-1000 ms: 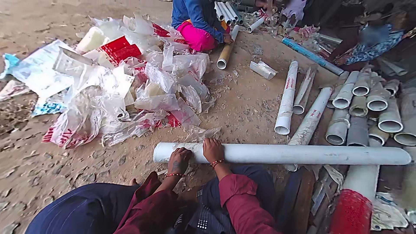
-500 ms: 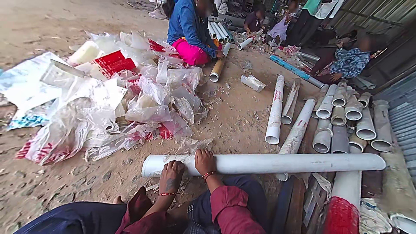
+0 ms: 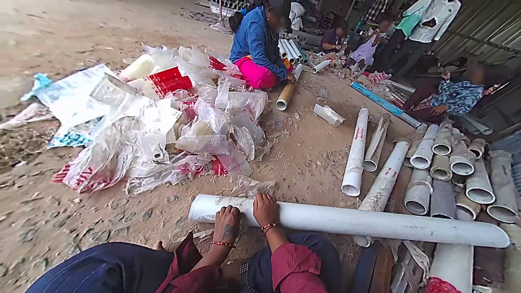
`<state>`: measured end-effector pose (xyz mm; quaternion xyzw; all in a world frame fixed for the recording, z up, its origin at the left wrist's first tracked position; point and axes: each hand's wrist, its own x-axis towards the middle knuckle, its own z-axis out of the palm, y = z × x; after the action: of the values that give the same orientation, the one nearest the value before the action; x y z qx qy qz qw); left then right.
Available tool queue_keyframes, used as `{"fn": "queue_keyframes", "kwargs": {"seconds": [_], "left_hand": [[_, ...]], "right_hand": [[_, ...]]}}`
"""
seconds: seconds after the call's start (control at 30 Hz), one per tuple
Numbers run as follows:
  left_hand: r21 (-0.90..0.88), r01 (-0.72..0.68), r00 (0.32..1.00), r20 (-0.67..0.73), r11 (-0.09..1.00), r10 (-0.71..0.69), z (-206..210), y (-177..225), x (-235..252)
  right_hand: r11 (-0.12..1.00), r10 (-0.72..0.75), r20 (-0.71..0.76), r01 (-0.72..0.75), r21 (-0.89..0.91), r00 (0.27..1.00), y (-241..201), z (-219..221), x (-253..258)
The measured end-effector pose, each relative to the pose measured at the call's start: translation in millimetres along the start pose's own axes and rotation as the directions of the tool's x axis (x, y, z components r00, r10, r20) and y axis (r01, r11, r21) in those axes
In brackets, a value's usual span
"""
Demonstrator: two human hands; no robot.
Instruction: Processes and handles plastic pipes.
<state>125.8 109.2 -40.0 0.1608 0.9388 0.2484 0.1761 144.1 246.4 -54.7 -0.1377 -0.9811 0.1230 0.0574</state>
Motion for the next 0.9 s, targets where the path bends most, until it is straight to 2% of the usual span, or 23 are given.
{"fn": "queue_keyframes", "kwargs": {"seconds": [0.1,0.23,0.37,0.47,0.57,0.7,0.83,0.9], "left_hand": [[-0.085,0.006,1.0,-0.001,0.996,-0.006,-1.8,-5.7,2.7],[-0.162,-0.087,0.996,-0.041,0.983,0.081,2.3,-15.2,6.2],[-0.143,-0.119,0.99,0.054,0.982,0.128,1.2,-15.9,-2.3],[-0.11,-0.011,0.983,0.179,0.994,0.031,-10.5,-14.7,-7.7],[-0.144,0.078,0.986,0.155,0.986,-0.055,-20.6,-14.8,-9.1],[-0.052,-0.084,0.991,0.1,0.995,0.089,-14.5,-17.7,-5.3],[0.098,-0.215,0.969,0.146,0.972,0.2,-0.9,-13.0,2.2],[0.133,-0.263,0.949,0.214,0.956,0.231,-3.3,-7.0,-2.4]], "right_hand": [[1.0,-0.002,0.005,0.002,-0.014,1.0,0.8,3.4,0.8],[1.0,-0.006,-0.022,0.005,-0.022,1.0,1.1,5.0,2.6],[1.0,-0.014,-0.042,0.013,-0.018,0.999,2.6,4.0,3.0],[0.999,-0.043,-0.064,0.042,-0.014,0.997,5.0,8.4,1.8],[0.997,-0.079,-0.115,0.08,0.003,0.99,8.6,12.6,2.6],[0.997,-0.075,-0.125,0.075,-0.003,0.989,11.1,15.1,2.5],[0.998,-0.065,-0.102,0.066,0.006,0.993,9.8,12.7,3.4],[0.998,-0.059,-0.079,0.06,0.01,0.995,10.0,12.0,3.4]]}}
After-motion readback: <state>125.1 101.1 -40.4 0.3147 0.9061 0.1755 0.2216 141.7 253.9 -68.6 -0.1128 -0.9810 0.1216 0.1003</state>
